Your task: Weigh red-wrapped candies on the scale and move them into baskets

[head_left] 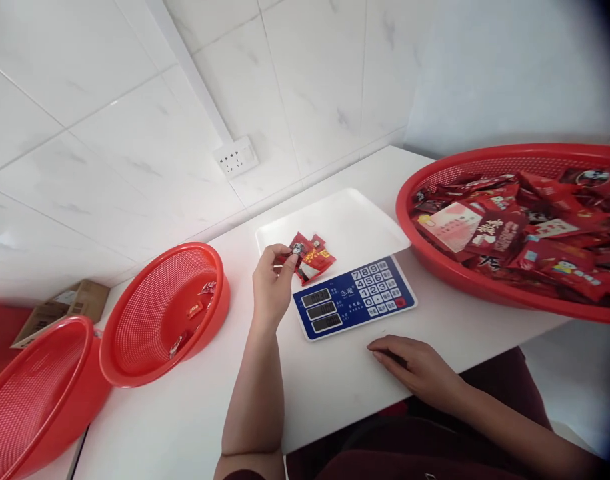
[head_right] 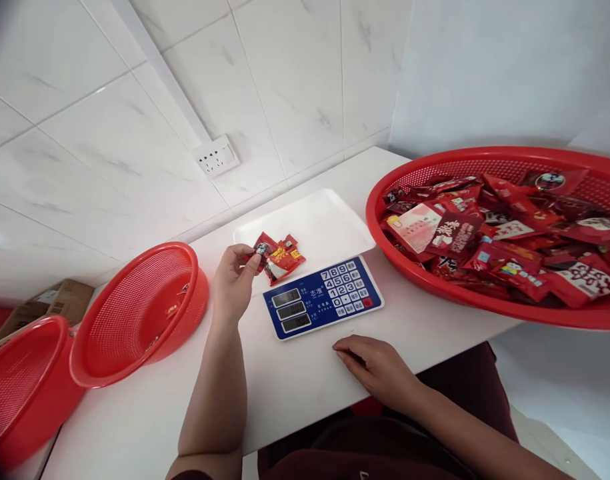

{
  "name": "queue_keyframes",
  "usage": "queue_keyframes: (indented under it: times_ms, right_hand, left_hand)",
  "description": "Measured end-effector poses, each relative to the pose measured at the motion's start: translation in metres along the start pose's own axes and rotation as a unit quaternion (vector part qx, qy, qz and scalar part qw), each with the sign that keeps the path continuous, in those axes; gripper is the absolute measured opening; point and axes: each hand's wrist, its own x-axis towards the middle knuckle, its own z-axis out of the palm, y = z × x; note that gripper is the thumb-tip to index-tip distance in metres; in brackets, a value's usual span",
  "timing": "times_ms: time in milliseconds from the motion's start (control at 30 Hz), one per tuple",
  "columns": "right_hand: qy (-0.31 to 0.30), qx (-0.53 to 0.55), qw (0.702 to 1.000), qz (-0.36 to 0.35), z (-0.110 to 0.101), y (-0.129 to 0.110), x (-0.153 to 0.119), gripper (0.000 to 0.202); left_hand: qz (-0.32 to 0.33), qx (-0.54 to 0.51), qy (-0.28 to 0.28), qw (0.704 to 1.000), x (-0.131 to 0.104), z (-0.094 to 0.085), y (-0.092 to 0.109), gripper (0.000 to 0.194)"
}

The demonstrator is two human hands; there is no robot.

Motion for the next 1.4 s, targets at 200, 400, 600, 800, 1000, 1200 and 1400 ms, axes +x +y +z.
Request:
queue_keyframes:
  times_ms: [200,400,600,800,1000,1200,1400]
  right_hand:
    - [0.007,0.009,1.0,-0.006,0.001,0.003,0.0,0.028]
    - [0.009,0.017,1.0,-0.019,0.001,0.003,-0.002,0.028]
    - [0.003,0.007,0.999,-0.034,-0.001,0.003,-0.002,0.029]
    - [0.002,0.002,1.0,-0.03,-0.001,0.003,-0.003,0.028]
    - [0.002,-0.009,1.0,-0.03,0.001,0.004,-0.002,0.029]
    - [0.003,-0.019,0.999,-0.032,0.003,0.007,-0.003,0.03]
    - [0.006,-0.027,0.999,-0.03,0.003,0.006,-0.003,0.03]
  left_hand:
    - [0.06,0.093,-0.061,0.992,0.023,0.025,0.005,0.012]
    - [0.101,0.215,-0.111,0.965,0.044,0.04,-0.005,0.011]
    - [0.118,0.269,-0.113,0.949,0.052,0.04,-0.007,0.013]
    - [0.145,0.26,-0.156,0.942,0.054,0.038,-0.012,0.022]
    - [0.137,0.25,-0.143,0.948,0.048,0.033,-0.011,0.021]
    - [0.133,0.166,-0.017,0.977,0.019,0.012,0.008,0.023]
    - [0.19,-0.004,0.143,0.971,-0.021,-0.018,0.033,0.02]
